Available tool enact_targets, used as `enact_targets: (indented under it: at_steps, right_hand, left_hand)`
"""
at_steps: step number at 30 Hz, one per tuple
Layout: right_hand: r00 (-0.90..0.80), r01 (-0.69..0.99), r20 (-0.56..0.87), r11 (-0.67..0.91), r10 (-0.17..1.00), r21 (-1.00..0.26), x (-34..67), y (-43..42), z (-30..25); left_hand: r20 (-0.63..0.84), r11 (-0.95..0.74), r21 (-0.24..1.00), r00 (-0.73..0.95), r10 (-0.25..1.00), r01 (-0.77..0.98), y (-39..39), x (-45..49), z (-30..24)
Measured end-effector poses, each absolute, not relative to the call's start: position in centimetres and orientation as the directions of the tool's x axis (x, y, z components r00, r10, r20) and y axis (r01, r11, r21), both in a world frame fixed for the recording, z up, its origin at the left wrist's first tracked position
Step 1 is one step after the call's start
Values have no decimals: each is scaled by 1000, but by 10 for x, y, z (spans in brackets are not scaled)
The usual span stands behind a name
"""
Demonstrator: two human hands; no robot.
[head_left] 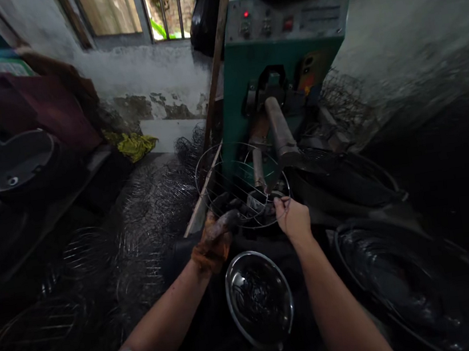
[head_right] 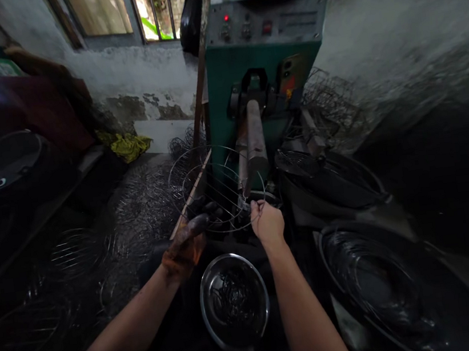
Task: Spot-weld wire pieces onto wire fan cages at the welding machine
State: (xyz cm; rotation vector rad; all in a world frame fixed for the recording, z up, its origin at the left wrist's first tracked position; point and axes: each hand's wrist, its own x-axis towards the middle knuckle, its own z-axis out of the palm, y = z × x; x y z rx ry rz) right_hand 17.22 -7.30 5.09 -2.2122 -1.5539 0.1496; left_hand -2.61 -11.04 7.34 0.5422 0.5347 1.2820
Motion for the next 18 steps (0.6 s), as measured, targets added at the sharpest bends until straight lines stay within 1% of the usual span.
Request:
enact_targets:
  at_steps: [6, 13, 18]
  right_hand:
    - [356, 898, 107, -308, 928, -315, 175, -59, 60]
    - [339, 921, 117, -304, 933, -243, 177, -50, 62]
    - [325, 929, 120, -293, 938, -227, 178, -50, 62]
  left_hand:
    - [-50, 124, 618, 119, 992, -776, -98, -15, 73]
    - [-50, 144, 600, 143, 988, -787, -97, -12, 72]
    - [-76, 156, 563, 137, 988, -811, -95, -11, 66]
